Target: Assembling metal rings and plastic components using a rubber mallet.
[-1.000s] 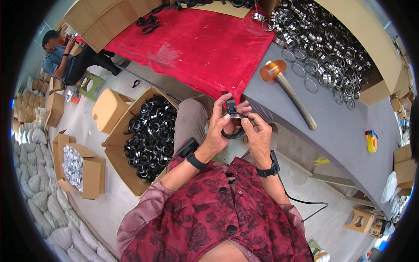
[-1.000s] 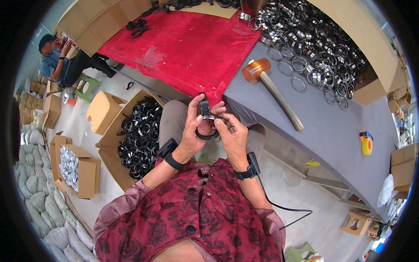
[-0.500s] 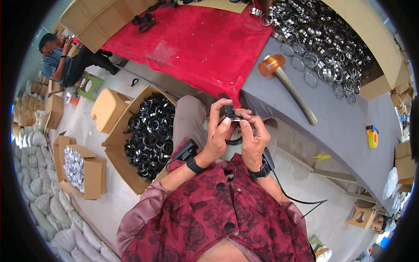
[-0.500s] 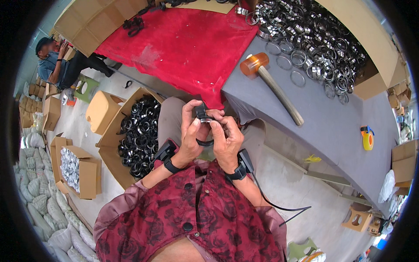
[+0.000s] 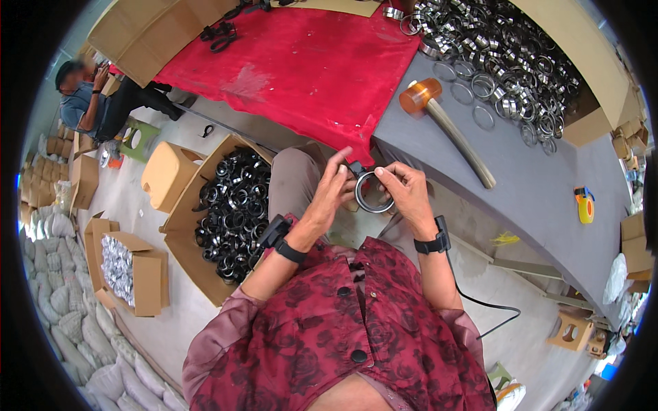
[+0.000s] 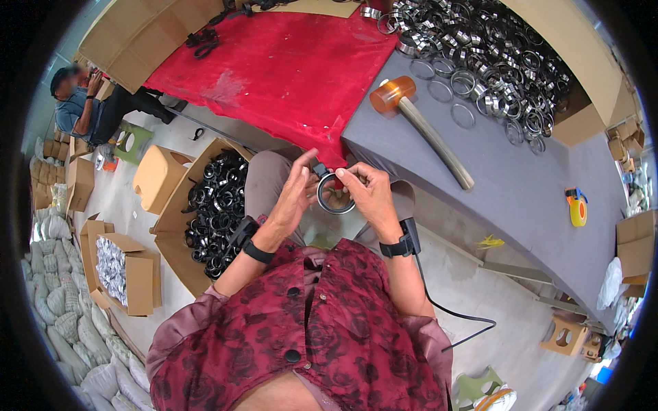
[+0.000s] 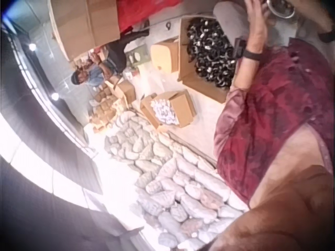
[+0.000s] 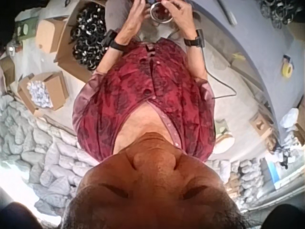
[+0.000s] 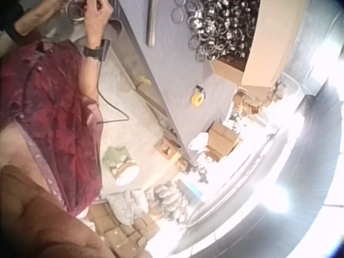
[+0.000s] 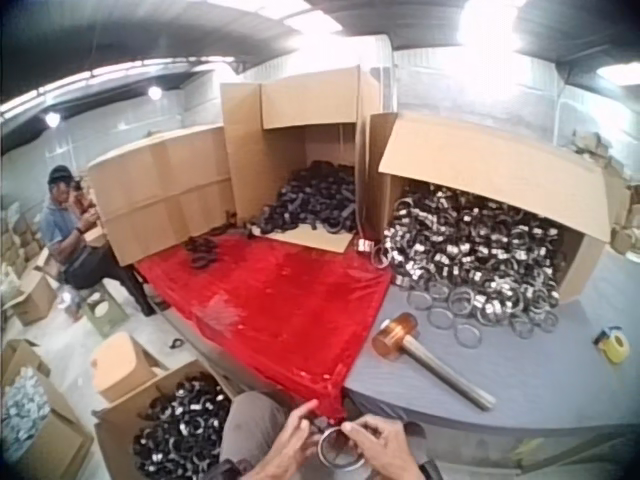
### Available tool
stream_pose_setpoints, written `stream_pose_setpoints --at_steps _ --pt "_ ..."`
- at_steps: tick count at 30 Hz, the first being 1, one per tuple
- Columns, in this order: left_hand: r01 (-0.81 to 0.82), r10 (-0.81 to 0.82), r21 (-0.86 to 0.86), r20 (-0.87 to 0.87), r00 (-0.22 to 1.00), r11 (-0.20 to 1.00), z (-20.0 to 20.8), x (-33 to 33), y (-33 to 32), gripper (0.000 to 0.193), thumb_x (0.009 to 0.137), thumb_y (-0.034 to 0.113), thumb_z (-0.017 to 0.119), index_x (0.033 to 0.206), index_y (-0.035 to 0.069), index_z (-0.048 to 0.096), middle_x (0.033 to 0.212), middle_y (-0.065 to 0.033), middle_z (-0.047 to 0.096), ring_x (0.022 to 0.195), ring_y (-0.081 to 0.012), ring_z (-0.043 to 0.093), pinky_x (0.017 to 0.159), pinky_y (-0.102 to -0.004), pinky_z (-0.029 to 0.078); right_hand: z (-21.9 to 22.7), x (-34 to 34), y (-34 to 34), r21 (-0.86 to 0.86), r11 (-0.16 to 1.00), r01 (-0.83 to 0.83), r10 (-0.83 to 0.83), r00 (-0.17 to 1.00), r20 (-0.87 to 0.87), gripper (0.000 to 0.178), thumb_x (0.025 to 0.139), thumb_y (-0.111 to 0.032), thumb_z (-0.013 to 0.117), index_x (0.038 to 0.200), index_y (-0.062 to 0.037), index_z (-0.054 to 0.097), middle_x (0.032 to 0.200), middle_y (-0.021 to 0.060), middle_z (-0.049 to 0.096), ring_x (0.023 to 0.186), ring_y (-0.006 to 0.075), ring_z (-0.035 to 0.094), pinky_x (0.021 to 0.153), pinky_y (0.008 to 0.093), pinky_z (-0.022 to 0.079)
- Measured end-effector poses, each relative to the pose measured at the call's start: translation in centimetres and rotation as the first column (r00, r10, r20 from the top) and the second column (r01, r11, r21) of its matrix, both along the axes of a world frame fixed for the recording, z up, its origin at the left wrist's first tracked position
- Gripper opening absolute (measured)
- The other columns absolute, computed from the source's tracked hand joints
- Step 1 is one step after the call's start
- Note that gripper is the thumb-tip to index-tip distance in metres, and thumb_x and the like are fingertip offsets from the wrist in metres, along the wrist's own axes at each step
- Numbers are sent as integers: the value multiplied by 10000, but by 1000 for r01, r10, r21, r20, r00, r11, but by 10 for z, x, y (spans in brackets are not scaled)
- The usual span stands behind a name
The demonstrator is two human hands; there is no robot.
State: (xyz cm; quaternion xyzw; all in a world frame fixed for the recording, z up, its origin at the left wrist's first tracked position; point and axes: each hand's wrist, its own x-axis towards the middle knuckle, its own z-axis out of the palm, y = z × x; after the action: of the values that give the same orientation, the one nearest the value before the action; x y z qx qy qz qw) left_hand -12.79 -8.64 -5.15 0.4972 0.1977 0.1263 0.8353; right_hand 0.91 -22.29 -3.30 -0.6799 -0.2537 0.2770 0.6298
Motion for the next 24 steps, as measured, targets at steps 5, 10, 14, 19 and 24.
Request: stream_pose_setpoints --at_steps 5,10,14,19,24 --pt "189 -158 487 -105 982 853 4 -13 25 571 1012 436 602 1491 154 474 1226 -33 603 1089 -182 600 951 -375 476 24 18 -7 -33 987 -157 157 988 -15 262 918 -256 758 826 -11 735 662 -8 633 609 40 543 550 230 405" --pt "-67 -305 991 100 947 117 8 -10 48 455 981 385 671 1303 67 620 1031 -5 627 947 -127 585 827 -310 478 49 20 -8 -208 907 -366 355 930 -89 250 880 -252 793 818 -13 750 681 4 653 639 42 560 569 236 421" --pt "431 -480 437 3 877 790 -2 -15 27 411 989 381 676 1220 45 627 1049 -11 648 938 -110 595 815 -272 478 38 18 -6 -111 896 -430 410 897 -164 358 954 -347 719 887 3 745 694 25 665 614 57 571 523 233 421" --pt "225 -206 -80 196 959 971 -6 -20 14 307 1017 340 643 1095 42 649 949 15 610 831 -80 547 753 -245 447 31 21 -10 11 955 -298 281 885 -372 705 1031 -622 447 1108 33 695 786 80 696 600 109 621 474 243 494" --pt "229 -224 -8 170 960 973 -6 -25 6 333 1012 358 649 1104 38 651 919 17 604 809 -77 539 743 -236 434 33 9 -20 15 951 -310 303 917 -261 722 1030 -622 441 1148 46 689 836 94 708 605 116 625 463 254 509"
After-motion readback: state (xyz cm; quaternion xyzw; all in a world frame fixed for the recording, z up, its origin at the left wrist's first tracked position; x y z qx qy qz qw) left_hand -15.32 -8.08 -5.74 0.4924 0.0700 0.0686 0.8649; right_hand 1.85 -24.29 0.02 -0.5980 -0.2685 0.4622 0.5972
